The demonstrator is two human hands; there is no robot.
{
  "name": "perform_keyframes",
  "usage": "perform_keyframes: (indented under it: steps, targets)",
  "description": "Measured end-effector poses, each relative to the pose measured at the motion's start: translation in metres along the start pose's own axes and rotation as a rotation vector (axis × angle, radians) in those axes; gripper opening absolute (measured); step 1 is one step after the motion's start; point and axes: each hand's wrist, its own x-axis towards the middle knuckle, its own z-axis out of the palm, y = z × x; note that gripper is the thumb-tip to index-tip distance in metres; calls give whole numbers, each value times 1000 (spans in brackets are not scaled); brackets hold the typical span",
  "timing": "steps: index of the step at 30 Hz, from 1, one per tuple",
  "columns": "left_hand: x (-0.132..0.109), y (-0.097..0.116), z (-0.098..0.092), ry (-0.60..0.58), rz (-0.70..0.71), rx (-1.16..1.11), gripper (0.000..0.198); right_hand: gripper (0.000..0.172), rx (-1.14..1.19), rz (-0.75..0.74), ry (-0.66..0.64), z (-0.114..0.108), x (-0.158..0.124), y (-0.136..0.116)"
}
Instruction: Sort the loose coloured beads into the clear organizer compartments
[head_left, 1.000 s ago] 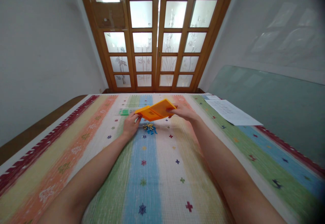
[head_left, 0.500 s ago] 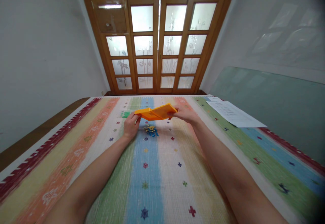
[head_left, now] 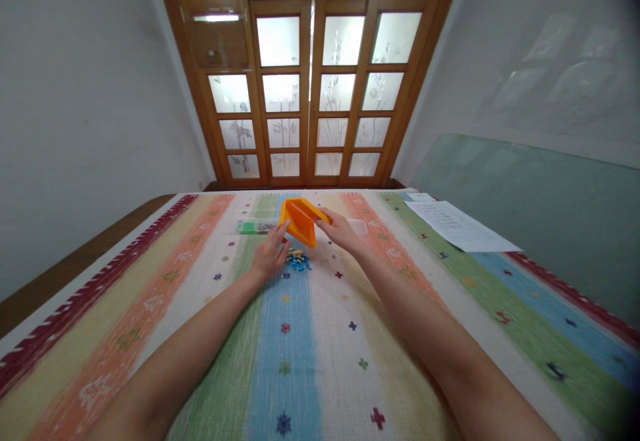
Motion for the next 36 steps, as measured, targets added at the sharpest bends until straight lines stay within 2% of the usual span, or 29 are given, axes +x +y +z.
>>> perform_keyframes:
  steps: [4,6,8,12,14,19,23,26,29,36]
  targets:
    - [-3,4,1,-52,55,41,64,52,-78,-158,-53,24,-9,-3]
    - [-3,3,-1,-55,51,52,66,61,-158,-241,-73,29,-12,-5]
    - [-3,2,-3,-62,59,50,67,62,-259,-264,-73,32,-15,-8]
    - [-2,4,-4,-88,65,35,69,38,-416,-138,-48,36,-21,-14]
    - [-2,6,-3,-100,58,36,70,31,-450,-97,-34,38,-23,-15]
    - [0,8,-3,-184,42,35,63,36,-540,-43,47,34,-23,1]
    - [-2,-12,3,-218,-19,98,50,38,-635,6,96,22,-22,25]
    - [-5,-33,10,-232,-100,160,42,36,-727,44,75,15,-23,38]
    - [-7,-45,14,-237,-177,198,39,40,-787,70,21,13,-24,45]
    - [-9,-39,12,-322,-154,200,35,39,-885,120,-52,21,-24,56]
